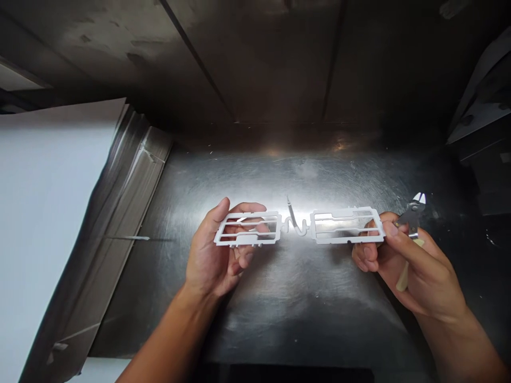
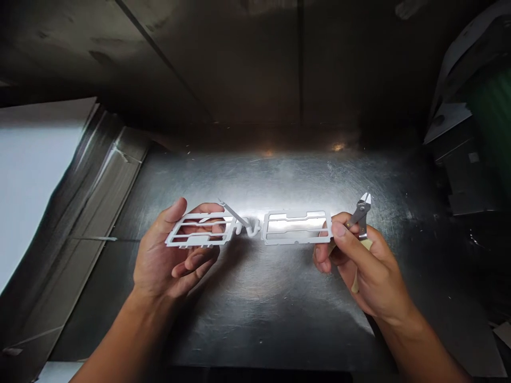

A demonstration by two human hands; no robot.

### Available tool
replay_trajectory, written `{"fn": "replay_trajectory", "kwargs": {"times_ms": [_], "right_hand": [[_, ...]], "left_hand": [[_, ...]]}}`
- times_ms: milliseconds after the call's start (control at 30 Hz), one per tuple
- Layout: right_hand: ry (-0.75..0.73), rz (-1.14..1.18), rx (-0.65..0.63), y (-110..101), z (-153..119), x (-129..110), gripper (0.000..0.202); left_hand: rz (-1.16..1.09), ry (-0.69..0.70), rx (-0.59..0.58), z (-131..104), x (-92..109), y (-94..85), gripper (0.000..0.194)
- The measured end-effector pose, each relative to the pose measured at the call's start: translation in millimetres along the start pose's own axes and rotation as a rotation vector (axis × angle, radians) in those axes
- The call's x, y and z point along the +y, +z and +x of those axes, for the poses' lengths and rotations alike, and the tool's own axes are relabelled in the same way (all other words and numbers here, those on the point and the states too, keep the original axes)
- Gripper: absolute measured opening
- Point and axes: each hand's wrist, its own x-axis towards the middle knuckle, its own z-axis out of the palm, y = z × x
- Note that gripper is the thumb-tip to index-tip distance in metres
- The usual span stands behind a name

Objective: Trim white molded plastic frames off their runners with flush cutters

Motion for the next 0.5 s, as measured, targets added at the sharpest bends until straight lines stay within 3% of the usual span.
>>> {"fn": "replay_trajectory", "kwargs": {"times_ms": [333,500], "right_hand": [[-0.147,-0.248,0.081,-0.3,0.5,3.7,0.031],[-0.119,-0.232,0.168,-2.9,-4.5,3.6,0.034]], "left_hand": [[0.014,0.092,-0.028,-1.2,-1.4,-2.5,0.049],[-0.034,0.094,0.014,0.0,-7.0,4.4,0.075]]}}
